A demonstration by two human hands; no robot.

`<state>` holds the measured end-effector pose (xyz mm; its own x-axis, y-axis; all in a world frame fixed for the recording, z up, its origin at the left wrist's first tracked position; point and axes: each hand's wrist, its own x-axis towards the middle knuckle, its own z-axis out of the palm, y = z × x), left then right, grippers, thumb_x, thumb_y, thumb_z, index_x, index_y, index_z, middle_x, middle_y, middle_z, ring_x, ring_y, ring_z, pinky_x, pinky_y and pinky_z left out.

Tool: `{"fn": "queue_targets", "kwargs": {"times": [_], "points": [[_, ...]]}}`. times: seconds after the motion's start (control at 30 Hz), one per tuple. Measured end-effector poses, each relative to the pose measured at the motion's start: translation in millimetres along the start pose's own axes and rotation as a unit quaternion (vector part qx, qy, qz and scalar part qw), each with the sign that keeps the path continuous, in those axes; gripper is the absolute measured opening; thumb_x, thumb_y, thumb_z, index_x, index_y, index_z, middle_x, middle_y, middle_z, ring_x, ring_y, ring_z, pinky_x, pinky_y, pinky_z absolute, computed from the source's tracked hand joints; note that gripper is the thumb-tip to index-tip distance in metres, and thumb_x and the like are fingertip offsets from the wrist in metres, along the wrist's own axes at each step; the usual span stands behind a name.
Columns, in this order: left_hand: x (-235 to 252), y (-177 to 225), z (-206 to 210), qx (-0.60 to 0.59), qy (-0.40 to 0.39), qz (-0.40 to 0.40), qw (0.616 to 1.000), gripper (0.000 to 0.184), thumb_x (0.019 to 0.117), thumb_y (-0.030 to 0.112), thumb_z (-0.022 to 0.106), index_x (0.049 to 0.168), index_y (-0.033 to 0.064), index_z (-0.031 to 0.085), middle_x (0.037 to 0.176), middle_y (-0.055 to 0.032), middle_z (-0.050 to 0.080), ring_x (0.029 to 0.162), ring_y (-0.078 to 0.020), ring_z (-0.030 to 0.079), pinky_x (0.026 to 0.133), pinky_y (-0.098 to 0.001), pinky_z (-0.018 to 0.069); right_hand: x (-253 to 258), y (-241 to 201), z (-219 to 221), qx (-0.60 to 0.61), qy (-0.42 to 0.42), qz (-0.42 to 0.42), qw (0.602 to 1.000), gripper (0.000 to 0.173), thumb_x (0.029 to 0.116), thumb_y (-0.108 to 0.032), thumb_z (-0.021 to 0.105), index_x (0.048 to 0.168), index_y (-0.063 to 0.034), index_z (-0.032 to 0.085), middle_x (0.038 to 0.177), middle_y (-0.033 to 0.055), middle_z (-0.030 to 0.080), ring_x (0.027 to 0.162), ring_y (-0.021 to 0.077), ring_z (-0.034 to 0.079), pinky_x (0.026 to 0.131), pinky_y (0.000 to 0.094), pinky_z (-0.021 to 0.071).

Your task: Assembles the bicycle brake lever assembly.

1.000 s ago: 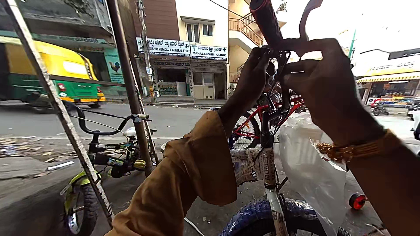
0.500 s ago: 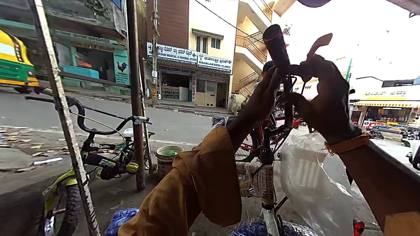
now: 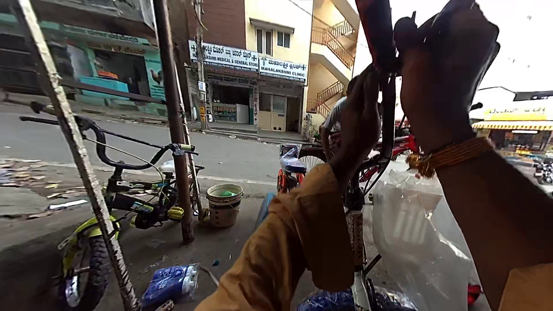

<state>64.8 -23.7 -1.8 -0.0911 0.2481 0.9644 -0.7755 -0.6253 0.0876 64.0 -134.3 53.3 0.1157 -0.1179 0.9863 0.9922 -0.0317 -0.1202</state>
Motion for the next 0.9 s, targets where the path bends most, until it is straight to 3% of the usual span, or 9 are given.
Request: {"fn": "queue_targets", "kwargs": {"times": [0.07, 0.17, 0.23, 0.33, 0.47, 0.57, 0.63, 0.77, 0.9], "points": [[2.1, -1.7, 5.1, 0.007, 0.021, 0.028, 0.999, 0.042, 0.113, 0.024, 0.032, 0.124, -0.0009, 0.064, 0.095, -0.0074, 0.065, 0.083, -0.0114, 0.062, 0.076, -0.0302, 0.0555, 2.7, -4.8, -7.7, -0.015, -0.02, 0.012, 1.0, 0.039, 0.0943, -0.05, 0.065, 0.101, -0.0114, 0.067, 0.078, -0.001, 0.062, 0.071, 0.0132, 0.06, 0.066, 0.0404, 0.0484], [-1.4, -1.7, 4.2, 0.017, 0.03, 0.037, 0.999, 0.039, 0.1125, 0.02, 0.035, 0.126, -0.0022, 0.063, 0.101, -0.0098, 0.067, 0.084, -0.0122, 0.064, 0.076, -0.0298, 0.057, 3.2, 0.1, -18.9, -0.007, -0.065, 0.01, 0.998, 0.041, 0.0919, -0.051, 0.069, 0.107, -0.0134, 0.064, 0.074, -0.005, 0.062, 0.064, 0.0078, 0.06, 0.062, 0.0336, 0.051], [-2.6, 0.4, -0.2, 0.025, 0.033, 0.016, 0.999, 0.036, 0.1112, 0.02, 0.04, 0.127, -0.0006, 0.065, 0.103, -0.0098, 0.067, 0.08, -0.013, 0.063, 0.072, -0.0301, 0.0567, 1.1, 1.1, -23.4, -0.011, -0.089, 0.001, 0.996, 0.039, 0.0915, -0.047, 0.072, 0.11, -0.0128, 0.065, 0.081, -0.0032, 0.067, 0.07, 0.0073, 0.063, 0.067, 0.0324, 0.0534], [-2.8, 10.6, -2.0, -0.009, 0.035, -0.029, 0.999, 0.031, 0.1107, 0.021, 0.046, 0.117, -0.0002, 0.066, 0.073, -0.0065, 0.061, 0.057, -0.0141, 0.057, 0.053, -0.0296, 0.0526, -8.6, 2.2, -30.3, -0.028, -0.087, -0.03, 0.995, 0.035, 0.0917, -0.039, 0.074, 0.113, -0.0126, 0.064, 0.096, 0.0008, 0.071, 0.084, 0.0069, 0.069, 0.072, 0.0273, 0.057], [-1.7, 16.2, -14.4, -0.05, 0.01, -0.082, 0.995, 0.03, 0.1089, 0.023, 0.051, 0.104, -0.0008, 0.068, 0.067, -0.0071, 0.058, 0.053, -0.0147, 0.054, 0.049, -0.0291, 0.0492, -30.7, 9.4, -28.4, -0.041, -0.025, -0.03, 0.998, 0.043, 0.0899, -0.035, 0.075, 0.11, -0.0006, 0.06, 0.105, 0.0164, 0.061, 0.094, 0.0258, 0.062, 0.081, 0.0425, 0.052], [-0.6, 25.4, -28.9, -0.039, -0.034, -0.128, 0.99, 0.031, 0.1086, 0.023, 0.052, 0.108, -0.0019, 0.071, 0.076, -0.0086, 0.066, 0.055, -0.013, 0.057, 0.05, -0.0261, 0.0505, -55.2, 11.0, -21.2, 0.017, -0.023, 0.073, 0.997, 0.033, 0.0918, -0.035, 0.074, 0.103, -0.0053, 0.064, 0.088, 0.0068, 0.065, 0.076, 0.0173, 0.063, 0.069, 0.0395, 0.0522], [2.6, 31.5, -37.8, -0.022, -0.062, -0.14, 0.988, 0.031, 0.1087, 0.021, 0.051, 0.114, -0.0025, 0.071, 0.083, -0.0095, 0.07, 0.056, -0.0129, 0.058, 0.049, -0.0259, 0.0507, -64.6, 9.1, -14.4, 0.14, -0.063, 0.171, 0.973, 0.023, 0.0941, -0.031, 0.073, 0.102, -0.0104, 0.07, 0.087, 0.0003, 0.072, 0.073, 0.0106, 0.068, 0.066, 0.0328, 0.0588], [8.9, 60.4, -53.8, 0.14, -0.044, -0.025, 0.989, 0.028, 0.1052, 0.012, 0.051, 0.125, 0.0006, 0.068, 0.083, -0.005, 0.069, 0.06, -0.0105, 0.061, 0.053, -0.0274, 0.0538, -59.6, -11.5, -7.8, 0.362, -0.052, 0.318, 0.875, 0.012, 0.0982, -0.016, 0.068, 0.103, -0.0061, 0.072, 0.085, 0.0033, 0.071, 0.068, 0.012, 0.068, 0.063, 0.0277, 0.0593], [24.1, 96.6, -58.7, 0.231, -0.052, 0.176, 0.955, 0.028, 0.1049, 0.009, 0.054, 0.128, -0.0051, 0.061, 0.078, -0.0042, 0.066, 0.058, -0.0098, 0.061, 0.051, -0.0286, 0.055, -49.2, -17.3, 1.7, 0.414, -0.001, 0.347, 0.842, 0.009, 0.0936, -0.011, 0.072, 0.1, -0.0048, 0.071, 0.082, 0.0052, 0.07, 0.062, 0.0117, 0.064, 0.057, 0.026, 0.0563]]}}
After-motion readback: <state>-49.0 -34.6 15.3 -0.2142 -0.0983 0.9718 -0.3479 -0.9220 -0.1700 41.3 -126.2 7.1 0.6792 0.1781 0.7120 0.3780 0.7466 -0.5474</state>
